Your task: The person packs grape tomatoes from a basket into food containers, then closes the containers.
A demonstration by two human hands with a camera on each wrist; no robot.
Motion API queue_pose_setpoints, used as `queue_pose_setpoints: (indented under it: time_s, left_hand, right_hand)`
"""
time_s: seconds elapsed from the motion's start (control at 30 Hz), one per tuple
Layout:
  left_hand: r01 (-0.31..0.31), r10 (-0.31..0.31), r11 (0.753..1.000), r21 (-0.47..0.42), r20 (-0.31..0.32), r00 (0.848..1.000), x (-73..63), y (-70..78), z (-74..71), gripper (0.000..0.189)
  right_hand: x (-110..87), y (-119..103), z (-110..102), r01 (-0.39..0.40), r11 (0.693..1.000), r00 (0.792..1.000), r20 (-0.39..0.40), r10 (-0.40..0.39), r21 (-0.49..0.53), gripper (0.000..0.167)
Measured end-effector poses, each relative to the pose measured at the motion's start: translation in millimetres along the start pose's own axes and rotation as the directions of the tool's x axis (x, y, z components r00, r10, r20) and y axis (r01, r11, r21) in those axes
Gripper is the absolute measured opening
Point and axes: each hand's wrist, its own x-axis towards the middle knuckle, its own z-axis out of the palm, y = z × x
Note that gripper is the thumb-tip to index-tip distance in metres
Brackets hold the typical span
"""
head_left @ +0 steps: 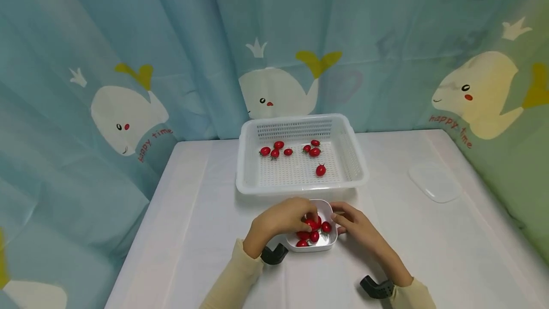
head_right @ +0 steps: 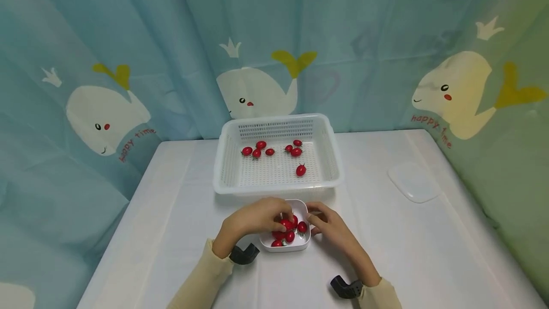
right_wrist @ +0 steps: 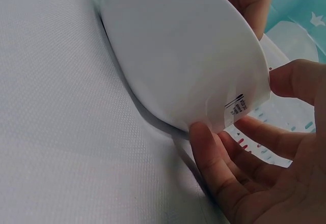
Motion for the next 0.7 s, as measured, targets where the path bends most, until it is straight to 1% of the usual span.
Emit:
queue_pose_setpoints:
  time_s: [0.23, 0.37, 0.57, 0.7]
  left_hand:
    - [0.034, -0.033, 0.999, 0.025, -0.024, 0.999, -0.3, 2.3, 6.9, 0.012]
    - [0.052, -0.051, 0.998, 0.035, -0.042, 0.998, 1.0, 5.6, 10.4, 0.008]
    - [0.086, -0.082, 0.993, 0.075, -0.060, 0.995, 3.8, 5.6, 12.2, 0.011]
    - [0.095, -0.090, 0.992, 0.079, -0.066, 0.994, 4.6, 5.0, 12.2, 0.012]
  right_hand:
    - [-4.1, 3.6, 1.2, -0.013, 1.000, 1.000, -0.006, 0.013, -0.002, 0.043]
    - [-6.5, 3.7, -0.4, -0.012, 1.000, 1.000, -0.008, 0.012, 0.005, 0.044]
    - [-3.1, 1.2, -0.4, -0.024, 1.000, 1.000, -0.015, 0.024, 0.003, 0.044]
    - [-1.0, 0.3, -0.6, -0.028, 1.000, 1.000, -0.015, 0.028, -0.010, 0.044]
